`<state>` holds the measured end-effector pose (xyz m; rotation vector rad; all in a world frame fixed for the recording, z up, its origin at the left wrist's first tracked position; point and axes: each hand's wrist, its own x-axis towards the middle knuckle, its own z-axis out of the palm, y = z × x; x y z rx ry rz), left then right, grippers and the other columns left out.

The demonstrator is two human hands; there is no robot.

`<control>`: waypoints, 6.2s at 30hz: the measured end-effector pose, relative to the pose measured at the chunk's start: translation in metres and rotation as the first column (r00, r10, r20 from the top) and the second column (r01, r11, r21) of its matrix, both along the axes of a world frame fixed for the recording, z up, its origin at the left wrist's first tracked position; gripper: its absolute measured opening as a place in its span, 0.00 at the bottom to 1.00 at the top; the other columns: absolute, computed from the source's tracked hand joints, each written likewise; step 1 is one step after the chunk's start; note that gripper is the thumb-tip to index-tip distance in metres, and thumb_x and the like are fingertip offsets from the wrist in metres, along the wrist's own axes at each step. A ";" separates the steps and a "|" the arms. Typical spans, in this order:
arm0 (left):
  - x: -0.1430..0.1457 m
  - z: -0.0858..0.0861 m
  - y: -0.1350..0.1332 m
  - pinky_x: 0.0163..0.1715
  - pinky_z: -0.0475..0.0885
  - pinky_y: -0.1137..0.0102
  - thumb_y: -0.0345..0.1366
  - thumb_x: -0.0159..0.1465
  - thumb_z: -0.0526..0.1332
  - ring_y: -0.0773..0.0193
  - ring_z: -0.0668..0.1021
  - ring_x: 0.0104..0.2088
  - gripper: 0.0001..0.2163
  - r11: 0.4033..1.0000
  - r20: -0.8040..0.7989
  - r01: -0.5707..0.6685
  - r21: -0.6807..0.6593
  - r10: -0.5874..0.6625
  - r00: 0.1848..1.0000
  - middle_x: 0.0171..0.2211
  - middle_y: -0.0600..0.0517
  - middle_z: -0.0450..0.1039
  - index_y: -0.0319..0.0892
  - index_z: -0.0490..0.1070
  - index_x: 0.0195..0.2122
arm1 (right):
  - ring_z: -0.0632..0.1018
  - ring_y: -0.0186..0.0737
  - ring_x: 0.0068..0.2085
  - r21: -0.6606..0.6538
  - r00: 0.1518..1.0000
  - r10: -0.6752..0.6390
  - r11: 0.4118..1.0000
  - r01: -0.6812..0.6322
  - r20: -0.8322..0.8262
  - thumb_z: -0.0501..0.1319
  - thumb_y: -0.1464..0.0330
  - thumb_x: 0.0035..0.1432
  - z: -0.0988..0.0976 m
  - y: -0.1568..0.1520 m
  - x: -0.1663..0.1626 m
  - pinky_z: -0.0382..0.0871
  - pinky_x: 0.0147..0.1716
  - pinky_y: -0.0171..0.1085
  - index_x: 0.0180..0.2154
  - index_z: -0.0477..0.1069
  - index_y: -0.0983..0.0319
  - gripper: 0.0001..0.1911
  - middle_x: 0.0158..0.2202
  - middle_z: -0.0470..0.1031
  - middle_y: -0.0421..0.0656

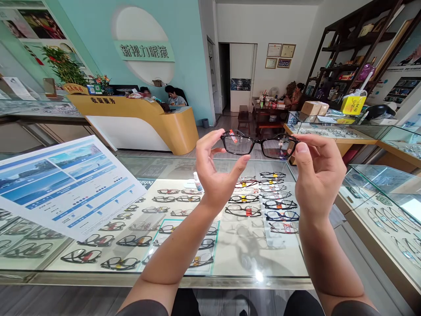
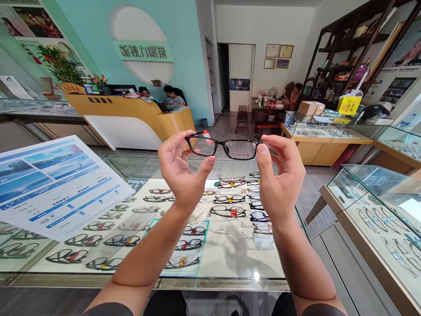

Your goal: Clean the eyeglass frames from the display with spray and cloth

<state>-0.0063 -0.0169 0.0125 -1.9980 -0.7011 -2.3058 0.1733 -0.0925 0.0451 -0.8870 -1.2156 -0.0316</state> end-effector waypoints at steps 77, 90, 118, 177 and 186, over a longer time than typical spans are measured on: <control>-0.002 0.016 -0.027 0.44 0.76 0.65 0.37 0.66 0.71 0.61 0.79 0.44 0.21 0.999 -0.117 -0.008 -0.040 0.004 0.993 0.46 0.49 0.75 0.47 0.71 0.59 | 0.85 0.48 0.51 -0.402 0.888 0.448 0.835 -0.376 0.100 0.71 0.63 0.66 -0.003 0.016 0.013 0.77 0.55 0.48 0.40 0.83 0.59 0.06 0.48 0.87 0.46; 0.005 0.012 -0.046 0.26 0.58 0.69 0.50 0.69 0.69 0.68 0.61 0.25 0.15 0.707 0.038 0.291 -0.644 -0.351 0.936 0.21 0.58 0.56 0.44 0.86 0.40 | 0.87 0.49 0.51 -0.037 0.907 -0.059 0.996 0.082 0.418 0.64 0.69 0.72 -0.013 0.000 -0.022 0.82 0.52 0.47 0.44 0.81 0.58 0.06 0.51 0.87 0.49; -0.030 -0.075 -0.075 0.36 0.64 0.66 0.42 0.72 0.59 0.55 0.80 0.38 0.11 0.706 -0.816 -0.411 -0.577 -0.514 0.264 0.32 0.51 0.80 0.48 0.80 0.43 | 0.72 0.40 0.33 -0.604 0.940 0.051 0.754 -0.258 -0.337 0.68 0.61 0.63 -0.194 -0.125 0.100 0.80 0.30 0.42 0.48 0.80 0.58 0.14 0.29 0.70 0.39; -0.008 -0.108 0.007 0.45 0.74 0.68 0.51 0.64 0.70 0.64 0.76 0.38 0.17 0.439 0.079 0.355 -0.825 -0.533 0.842 0.38 0.50 0.79 0.42 0.74 0.39 | 0.69 0.37 0.26 -0.543 0.831 0.466 0.632 -0.552 -0.303 0.61 0.58 0.61 -0.149 -0.040 0.033 0.70 0.24 0.38 0.32 0.78 0.59 0.13 0.23 0.65 0.38; 0.000 -0.145 0.015 0.45 0.80 0.66 0.57 0.55 0.78 0.61 0.81 0.45 0.26 0.232 0.494 0.629 -0.742 -0.445 0.747 0.44 0.49 0.80 0.44 0.74 0.40 | 0.76 0.41 0.35 -0.533 0.931 0.356 0.774 -0.344 -0.083 0.64 0.60 0.63 -0.163 0.057 0.000 0.74 0.36 0.40 0.33 0.76 0.59 0.10 0.33 0.78 0.43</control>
